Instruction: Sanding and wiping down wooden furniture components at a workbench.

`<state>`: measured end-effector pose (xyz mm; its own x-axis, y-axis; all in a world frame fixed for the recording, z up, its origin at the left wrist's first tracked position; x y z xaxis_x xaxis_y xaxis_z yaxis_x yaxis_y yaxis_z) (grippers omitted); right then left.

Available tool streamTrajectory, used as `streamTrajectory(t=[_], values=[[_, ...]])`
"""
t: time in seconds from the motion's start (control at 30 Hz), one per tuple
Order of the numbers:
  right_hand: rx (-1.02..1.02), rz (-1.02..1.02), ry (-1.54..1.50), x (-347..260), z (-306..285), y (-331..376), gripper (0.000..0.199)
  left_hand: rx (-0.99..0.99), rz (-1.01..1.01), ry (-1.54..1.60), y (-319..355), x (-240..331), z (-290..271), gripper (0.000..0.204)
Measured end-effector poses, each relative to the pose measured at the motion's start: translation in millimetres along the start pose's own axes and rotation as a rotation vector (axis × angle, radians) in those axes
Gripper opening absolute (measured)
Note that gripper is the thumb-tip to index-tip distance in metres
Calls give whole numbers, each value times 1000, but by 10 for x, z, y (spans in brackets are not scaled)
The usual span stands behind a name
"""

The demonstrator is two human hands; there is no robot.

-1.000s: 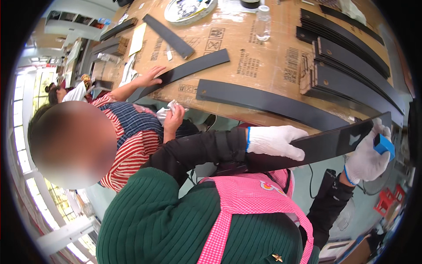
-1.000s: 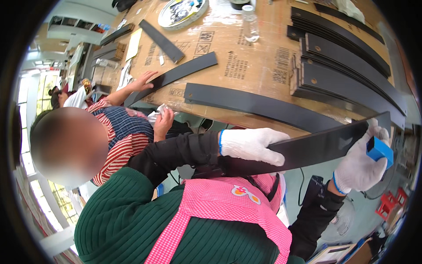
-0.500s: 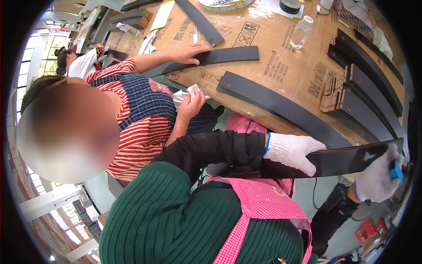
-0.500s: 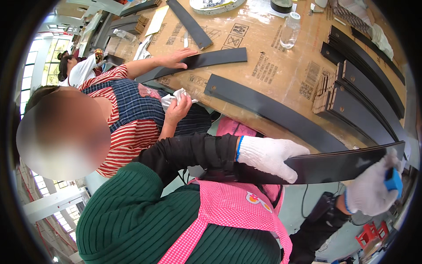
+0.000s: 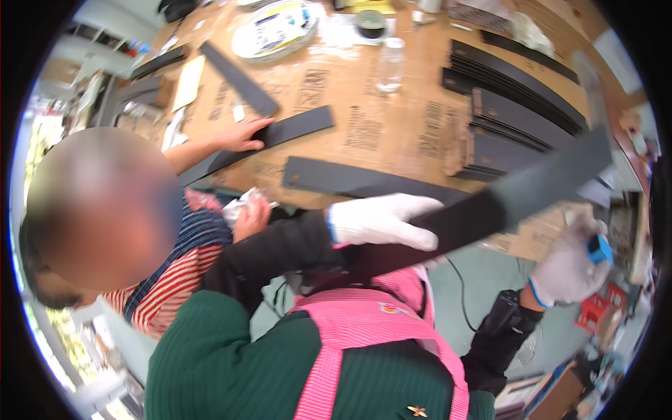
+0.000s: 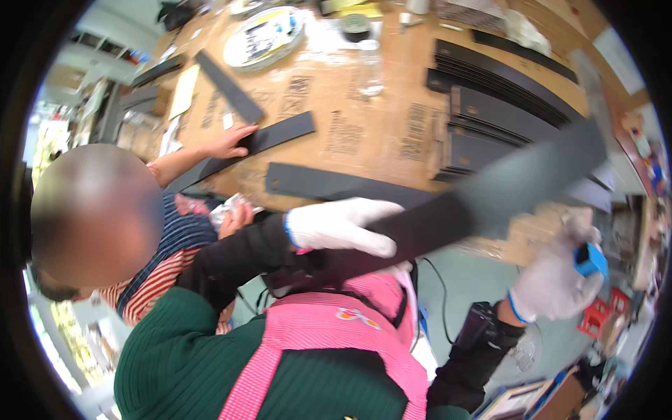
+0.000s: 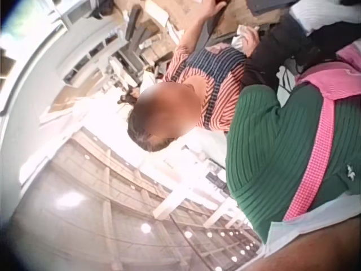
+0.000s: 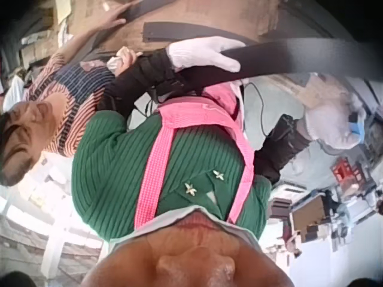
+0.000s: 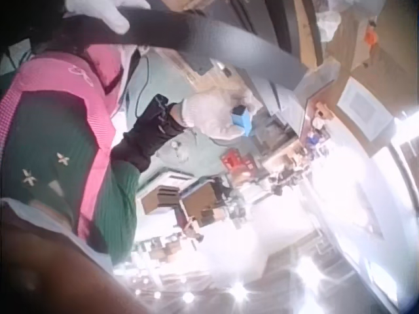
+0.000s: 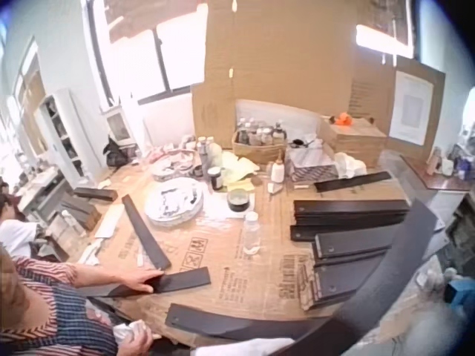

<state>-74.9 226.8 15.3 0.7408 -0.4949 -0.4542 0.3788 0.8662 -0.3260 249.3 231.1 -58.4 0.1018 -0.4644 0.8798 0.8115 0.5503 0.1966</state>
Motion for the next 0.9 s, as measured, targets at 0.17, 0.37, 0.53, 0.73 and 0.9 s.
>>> streamTrajectory(t=[0.17, 0.37, 0.53, 0.73, 0.9], values=[[-13, -2, -51, -205, -483, 138, 36, 116, -165, 287, -60, 12, -241, 65], [91, 39, 433, 24, -660, -78, 41, 289, -115, 237, -218, 231, -248, 60], [68, 101, 385, 108, -611, -527, 35, 442, -54, 41, -455, 538, -252, 57], [-14, 161, 371, -86, -788, -890, 32, 765, -36, -892, -728, 1362, -119, 58], [67, 174, 248, -429, -1119, -1052, 38, 923, 308, -1985, -1468, 2203, 354, 75]])
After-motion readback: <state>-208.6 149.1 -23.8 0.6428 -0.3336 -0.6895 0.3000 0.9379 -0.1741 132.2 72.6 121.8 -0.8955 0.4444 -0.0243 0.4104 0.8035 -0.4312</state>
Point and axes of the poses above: each hand's wrist, its own y-axis away from the middle knuckle, its own z-axis out of the palm, x = y × z, the point moved 8 cm from there along -y, towards the middle knuckle, and after that the axes turned 2 degrees about -x, right-handed, at the moved point
